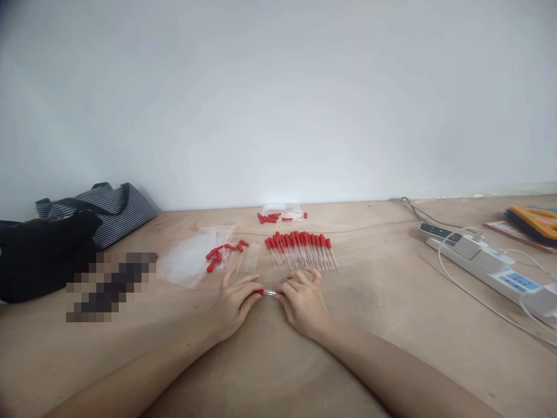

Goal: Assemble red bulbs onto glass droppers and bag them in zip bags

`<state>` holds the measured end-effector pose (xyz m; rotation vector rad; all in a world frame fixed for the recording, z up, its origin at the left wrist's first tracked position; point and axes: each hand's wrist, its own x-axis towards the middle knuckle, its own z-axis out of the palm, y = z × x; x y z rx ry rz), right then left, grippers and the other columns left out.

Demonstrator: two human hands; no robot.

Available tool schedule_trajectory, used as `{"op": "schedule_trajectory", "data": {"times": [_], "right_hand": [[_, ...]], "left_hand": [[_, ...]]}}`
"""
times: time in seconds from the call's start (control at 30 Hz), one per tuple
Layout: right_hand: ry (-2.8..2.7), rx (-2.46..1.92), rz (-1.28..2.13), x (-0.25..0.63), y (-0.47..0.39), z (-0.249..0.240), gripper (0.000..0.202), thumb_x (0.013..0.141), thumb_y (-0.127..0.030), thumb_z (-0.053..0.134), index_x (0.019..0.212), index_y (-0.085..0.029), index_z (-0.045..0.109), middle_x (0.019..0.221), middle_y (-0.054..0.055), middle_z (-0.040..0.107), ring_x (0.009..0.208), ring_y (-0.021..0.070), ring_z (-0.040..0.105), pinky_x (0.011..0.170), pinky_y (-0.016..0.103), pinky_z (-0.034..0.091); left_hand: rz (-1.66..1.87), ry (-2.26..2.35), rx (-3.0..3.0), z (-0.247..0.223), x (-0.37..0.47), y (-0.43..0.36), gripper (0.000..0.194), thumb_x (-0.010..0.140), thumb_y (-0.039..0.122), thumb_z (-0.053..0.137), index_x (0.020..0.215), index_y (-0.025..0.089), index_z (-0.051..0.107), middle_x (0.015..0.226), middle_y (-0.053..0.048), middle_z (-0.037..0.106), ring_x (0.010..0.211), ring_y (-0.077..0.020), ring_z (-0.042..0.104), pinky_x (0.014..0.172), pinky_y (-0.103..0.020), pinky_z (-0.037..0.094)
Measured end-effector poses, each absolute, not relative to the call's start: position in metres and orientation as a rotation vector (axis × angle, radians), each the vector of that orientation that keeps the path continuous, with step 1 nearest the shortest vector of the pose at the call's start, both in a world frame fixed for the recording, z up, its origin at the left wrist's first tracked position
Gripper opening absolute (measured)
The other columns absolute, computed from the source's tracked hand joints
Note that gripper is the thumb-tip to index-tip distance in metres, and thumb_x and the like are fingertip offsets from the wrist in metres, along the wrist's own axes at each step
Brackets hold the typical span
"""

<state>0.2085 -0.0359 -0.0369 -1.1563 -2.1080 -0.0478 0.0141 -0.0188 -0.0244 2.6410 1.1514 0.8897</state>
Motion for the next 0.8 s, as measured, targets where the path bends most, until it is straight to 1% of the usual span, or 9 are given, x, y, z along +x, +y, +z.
{"op": "schedule_trajectory", "data": {"times": [0.27, 0.43, 0.53, 0.63, 0.8], "right_hand": [[-2.11, -1.03, -0.036, 0.2077, -0.036, -0.0405, 0.018, 0.083, -0.023, 0.048, 0.09, -0.027, 0.064, 0.066, -0.001, 0.061, 0.075, 0.0141, 0.046, 0.081, 0.036, 0.02], [-2.115, -0.955, -0.08, 0.2067, -0.0349, -0.0417, 0.017, 0.082, -0.02, 0.049, 0.086, -0.025, 0.065, 0.064, -0.001, 0.059, 0.073, 0.0136, 0.044, 0.077, 0.036, 0.02], [-2.133, -0.926, -0.143, 0.2062, -0.0346, -0.0406, 0.018, 0.082, -0.017, 0.048, 0.084, -0.023, 0.064, 0.063, -0.001, 0.058, 0.073, 0.0134, 0.043, 0.077, 0.036, 0.02], [-2.162, -0.911, -0.205, 0.2055, -0.0347, -0.0389, 0.019, 0.082, -0.015, 0.046, 0.086, -0.021, 0.063, 0.062, 0.0, 0.057, 0.074, 0.014, 0.043, 0.076, 0.036, 0.02], [-2.193, -0.837, -0.298, 0.2041, -0.0347, -0.0377, 0.02, 0.08, -0.012, 0.043, 0.084, -0.018, 0.062, 0.06, 0.0, 0.055, 0.073, 0.0143, 0.043, 0.076, 0.036, 0.019]], "left_hand": [[0.985, 1.179, 2.639, -0.0224, 0.0127, -0.0206, 0.017, 0.086, 0.02, 0.042, 0.082, 0.023, 0.058, 0.079, 0.004, 0.068, 0.088, -0.0165, 0.06, 0.101, -0.047, 0.007], [0.954, 1.177, 2.645, -0.0233, 0.0116, -0.0195, 0.014, 0.084, 0.021, 0.046, 0.079, 0.022, 0.059, 0.076, 0.003, 0.067, 0.083, -0.0157, 0.061, 0.1, -0.048, 0.008], [0.948, 1.156, 2.657, -0.0251, 0.0115, -0.0182, 0.011, 0.081, 0.02, 0.049, 0.077, 0.022, 0.058, 0.074, 0.004, 0.067, 0.083, -0.0154, 0.06, 0.101, -0.046, 0.006], [0.952, 1.139, 2.657, -0.0257, 0.0122, -0.018, 0.011, 0.08, 0.018, 0.049, 0.075, 0.022, 0.057, 0.073, 0.005, 0.066, 0.087, -0.016, 0.06, 0.101, -0.045, 0.003], [0.972, 1.103, 2.668, -0.0245, 0.0131, -0.0192, 0.012, 0.081, 0.017, 0.047, 0.075, 0.022, 0.056, 0.073, 0.006, 0.067, 0.092, -0.0165, 0.059, 0.101, -0.043, -0.002]]}}
